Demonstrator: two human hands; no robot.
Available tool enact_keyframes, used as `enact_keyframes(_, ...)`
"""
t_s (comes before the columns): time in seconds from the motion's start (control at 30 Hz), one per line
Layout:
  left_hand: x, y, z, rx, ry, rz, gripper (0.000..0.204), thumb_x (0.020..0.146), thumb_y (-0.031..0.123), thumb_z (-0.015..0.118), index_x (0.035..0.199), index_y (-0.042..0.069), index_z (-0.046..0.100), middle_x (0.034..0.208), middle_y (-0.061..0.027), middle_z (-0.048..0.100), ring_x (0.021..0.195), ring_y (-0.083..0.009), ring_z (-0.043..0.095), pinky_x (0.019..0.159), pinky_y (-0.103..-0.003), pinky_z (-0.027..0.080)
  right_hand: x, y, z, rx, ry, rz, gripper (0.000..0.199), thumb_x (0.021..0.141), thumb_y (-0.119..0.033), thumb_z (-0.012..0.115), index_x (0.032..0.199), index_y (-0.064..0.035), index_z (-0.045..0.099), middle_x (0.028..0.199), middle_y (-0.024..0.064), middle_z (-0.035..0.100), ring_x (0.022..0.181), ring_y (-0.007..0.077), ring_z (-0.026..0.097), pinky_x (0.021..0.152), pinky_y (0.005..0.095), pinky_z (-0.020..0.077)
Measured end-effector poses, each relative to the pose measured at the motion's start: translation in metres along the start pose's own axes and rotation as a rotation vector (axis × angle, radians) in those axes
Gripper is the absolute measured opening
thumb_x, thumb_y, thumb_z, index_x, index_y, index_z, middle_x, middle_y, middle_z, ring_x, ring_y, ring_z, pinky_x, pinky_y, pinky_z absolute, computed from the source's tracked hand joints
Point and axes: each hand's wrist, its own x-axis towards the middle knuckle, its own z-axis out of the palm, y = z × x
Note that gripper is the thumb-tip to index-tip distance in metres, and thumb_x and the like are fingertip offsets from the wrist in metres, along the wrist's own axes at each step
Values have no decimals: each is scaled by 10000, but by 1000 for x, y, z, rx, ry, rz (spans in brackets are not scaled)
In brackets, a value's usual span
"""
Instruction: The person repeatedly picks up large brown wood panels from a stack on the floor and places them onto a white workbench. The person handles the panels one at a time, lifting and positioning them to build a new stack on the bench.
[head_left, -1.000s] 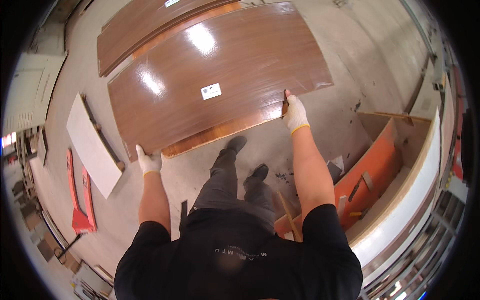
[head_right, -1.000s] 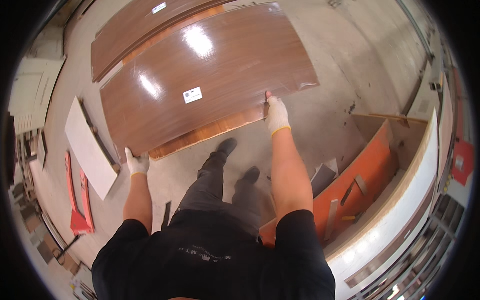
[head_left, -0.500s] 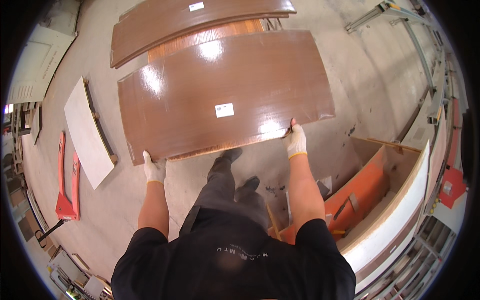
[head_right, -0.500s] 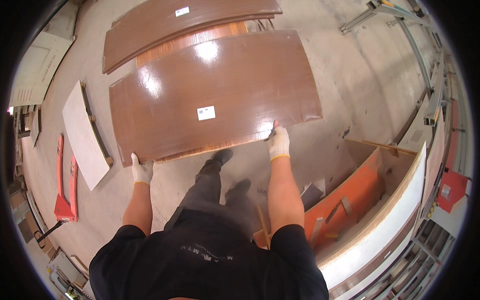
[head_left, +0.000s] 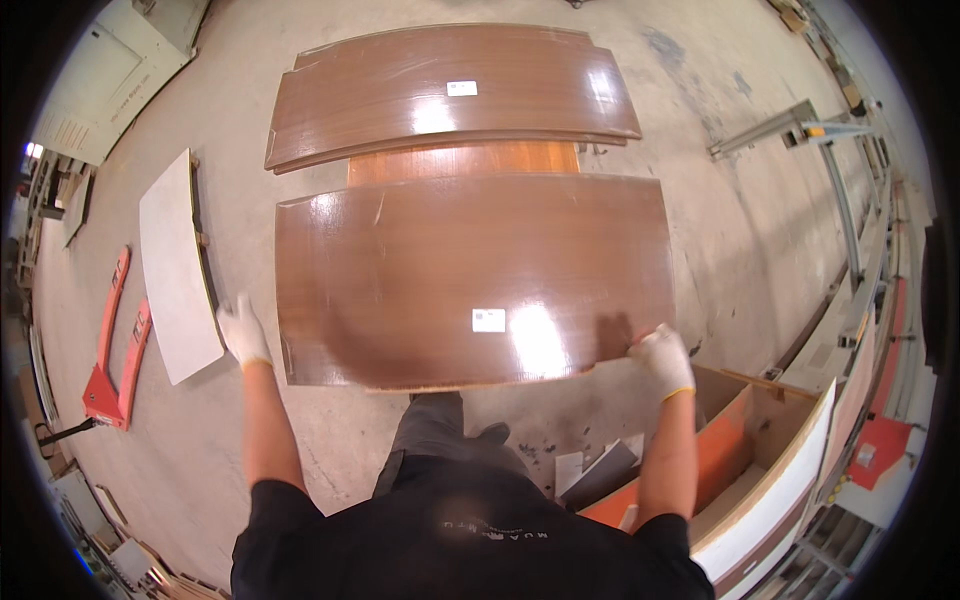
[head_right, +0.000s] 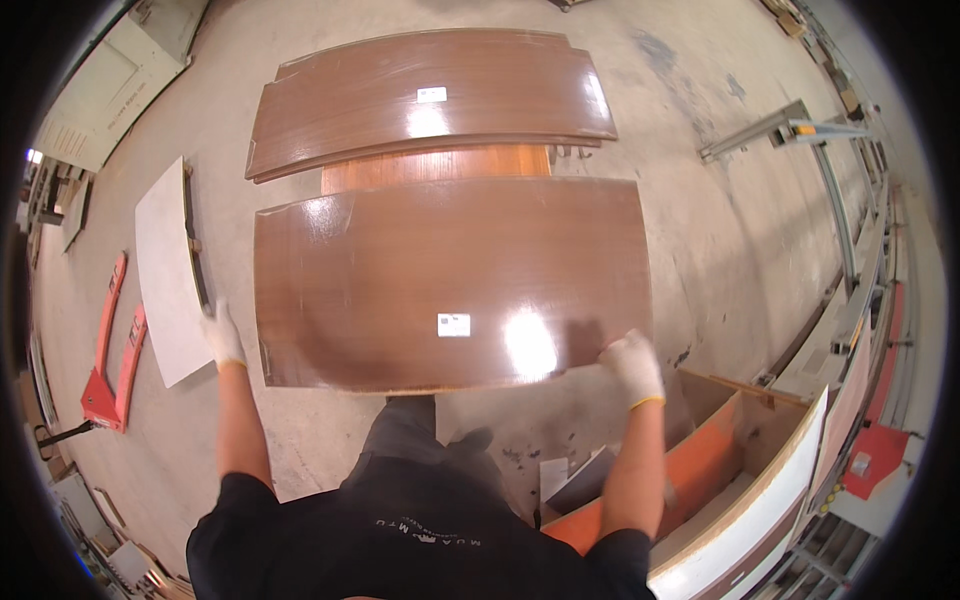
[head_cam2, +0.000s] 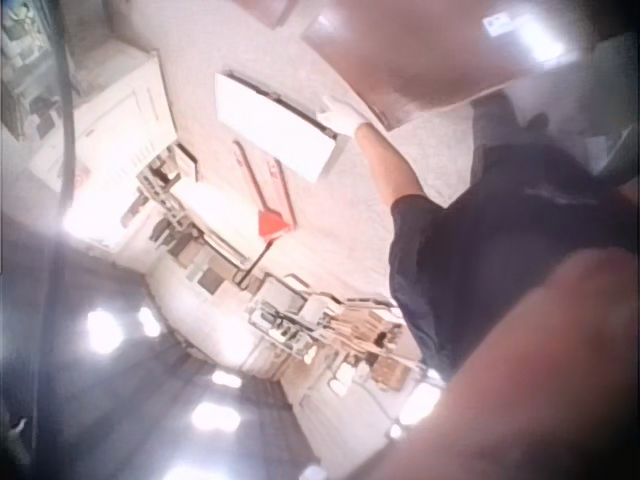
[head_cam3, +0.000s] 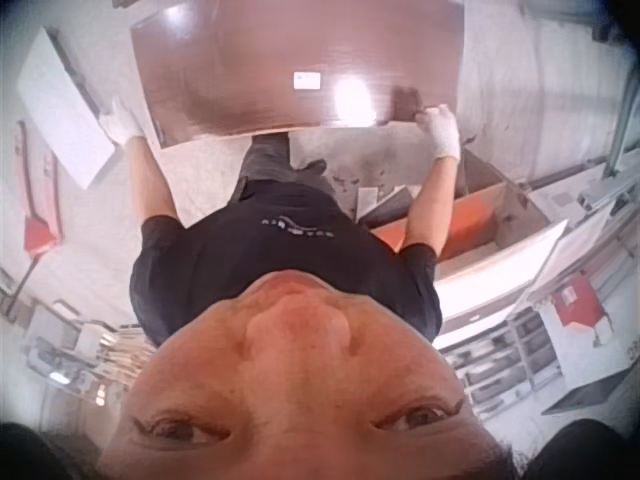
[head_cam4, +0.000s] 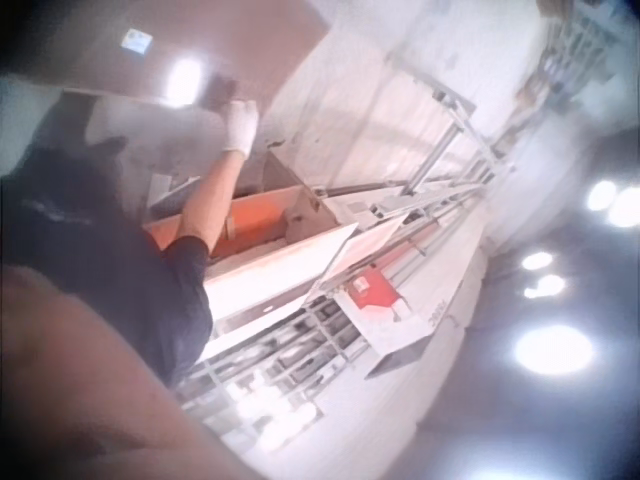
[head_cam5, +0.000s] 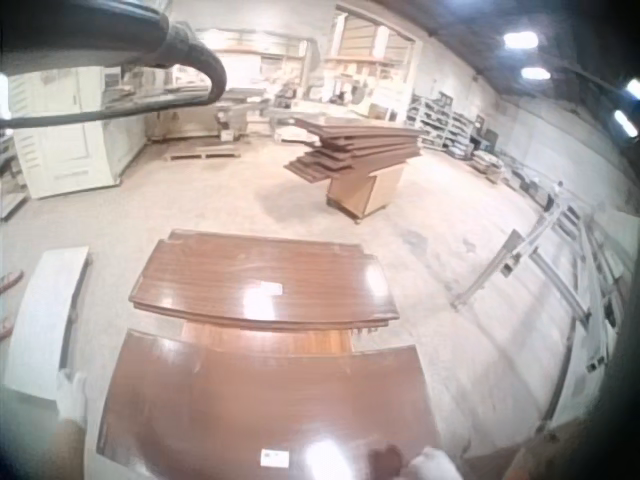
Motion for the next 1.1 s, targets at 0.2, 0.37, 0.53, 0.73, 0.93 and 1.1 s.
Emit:
enact_keyframes(0.2, 137, 110, 83, -16, -326, 93, 809, 950, 575, 628, 1456, -52, 562, 1403, -275, 653, 1322, -413, 619, 1122, -453, 462, 233, 43, -86, 924, 183, 521, 339, 976, -178, 565, 1271, -31, 645, 1055, 95, 717, 885, 203, 687, 705, 373, 569)
enact_keyframes(0.37, 196, 167, 133, 128, -314, 107, 868, 943, 617, 608, 1485, -57, 530, 1454, -305, 607, 1380, -443, 567, 1149, -454, 439, 373, 29, -107, 606, 269, 341, 412, 975, -294, 604, 1278, -18, 641, 1083, 134, 709, 936, 229, 687, 735, 406, 554)
enact_keyframes(0.53, 228, 184, 175, 206, -329, 121, 919, 933, 652, 584, 1499, -67, 509, 1477, -345, 568, 1399, -469, 539, 1168, -453, 421, 460, 33, -119, 442, 280, 469, 446, 985, -385, 574, 1193, 1, 654, 1000, 148, 695, 1002, 288, 726, 714, 519, 578)
enact_keyframes(0.73, 265, 169, 214, 259, -368, 83, 876, 954, 679, 537, 1293, -119, 659, 1293, -367, 671, 1291, -477, 627, 1098, -509, 457, 483, 33, -133, 638, 91, 546, 580, 942, -494, 556, 1176, 19, 692, 1017, 212, 691, 907, 302, 714, 765, 408, 616)
enact_keyframes(0.93, 300, 170, 182, 27, -389, -126, 844, 985, 683, 569, 1133, -129, 745, 1025, -237, 772, 917, -320, 734, 804, -446, 544, 470, 7, -181, 384, 338, 503, 574, 962, -513, 547, 976, 32, 728, 848, 115, 691, 700, 243, 636, 522, 403, 506)
enact_keyframes(1.1, 309, 201, 178, 166, -228, 88, 873, 991, 694, 505, 983, -150, 731, 994, -357, 717, 1033, -479, 688, 937, -496, 498, 484, -9, -191, 562, 368, 558, 594, 980, -548, 622, 861, 26, 715, 685, 70, 582, 557, 217, 577, 434, 409, 463)
